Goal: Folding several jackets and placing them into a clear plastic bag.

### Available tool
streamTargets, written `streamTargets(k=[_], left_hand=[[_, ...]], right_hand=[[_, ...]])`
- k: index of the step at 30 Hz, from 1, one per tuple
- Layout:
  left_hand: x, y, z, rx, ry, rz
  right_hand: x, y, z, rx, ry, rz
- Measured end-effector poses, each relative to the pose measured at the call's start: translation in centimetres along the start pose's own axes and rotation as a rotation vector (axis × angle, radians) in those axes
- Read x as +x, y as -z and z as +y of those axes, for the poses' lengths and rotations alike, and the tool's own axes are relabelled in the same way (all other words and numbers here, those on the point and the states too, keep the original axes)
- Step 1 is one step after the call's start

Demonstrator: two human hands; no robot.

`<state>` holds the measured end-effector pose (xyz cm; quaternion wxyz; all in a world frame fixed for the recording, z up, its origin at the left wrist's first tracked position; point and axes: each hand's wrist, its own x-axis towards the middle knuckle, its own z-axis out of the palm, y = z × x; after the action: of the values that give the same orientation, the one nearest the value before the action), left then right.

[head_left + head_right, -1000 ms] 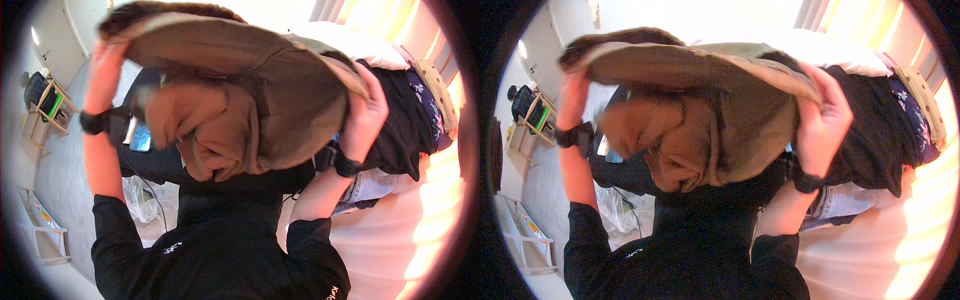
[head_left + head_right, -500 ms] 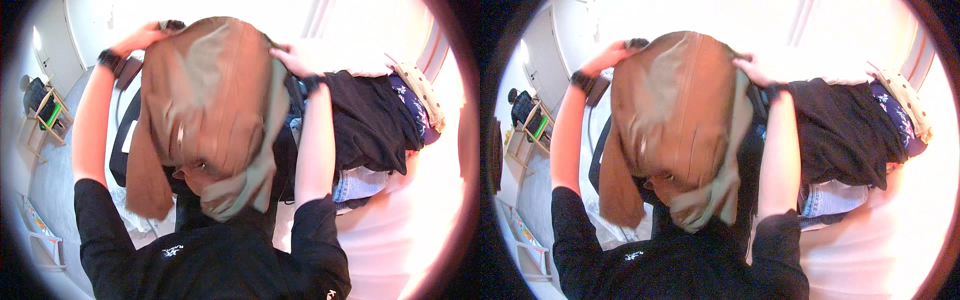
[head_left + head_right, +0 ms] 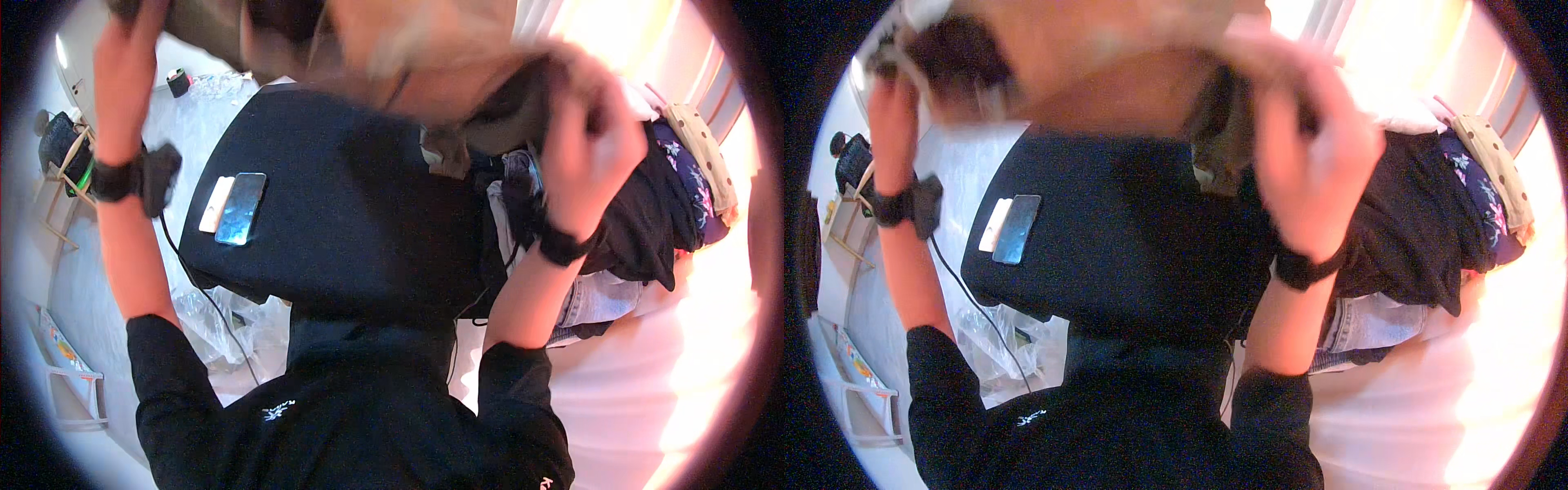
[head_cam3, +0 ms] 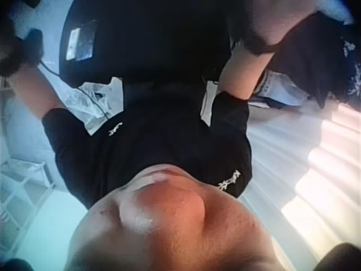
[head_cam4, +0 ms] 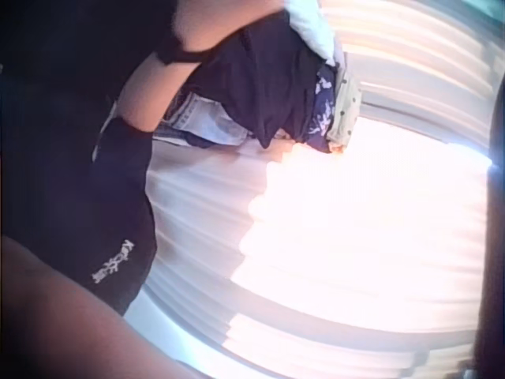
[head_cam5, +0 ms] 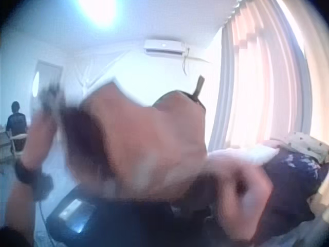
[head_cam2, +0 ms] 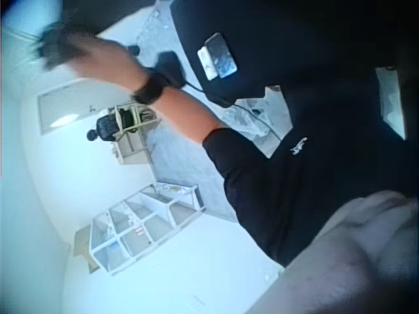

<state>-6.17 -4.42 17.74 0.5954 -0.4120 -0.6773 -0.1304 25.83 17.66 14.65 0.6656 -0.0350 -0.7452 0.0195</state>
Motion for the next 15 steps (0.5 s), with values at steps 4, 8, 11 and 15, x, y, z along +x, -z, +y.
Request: streamTargets(k=[4,8,11,15], left_hand=[[-11.4,-0.4,3.0,-0.624,0.032,-0.436],[-17.3,2.6,5.9,-1.054,0.125,-1.276],[-18.9,2.3,6.9,-1.04,0.135,-1.454],[-18.2,1.8,6.7,-1.018,0.016,-1.495]], right_hand=[[-9.6,1.9,-1.1,0.088,-0.255,-0.522],[-18.0,3.0,-1.5,0.156,-0.544,-0.974],[-20.2,4.1,-2.0,0.29,-0.745,-1.259],[-20.6,4.5,-2.0,0.423,-0.733,-1.343]])
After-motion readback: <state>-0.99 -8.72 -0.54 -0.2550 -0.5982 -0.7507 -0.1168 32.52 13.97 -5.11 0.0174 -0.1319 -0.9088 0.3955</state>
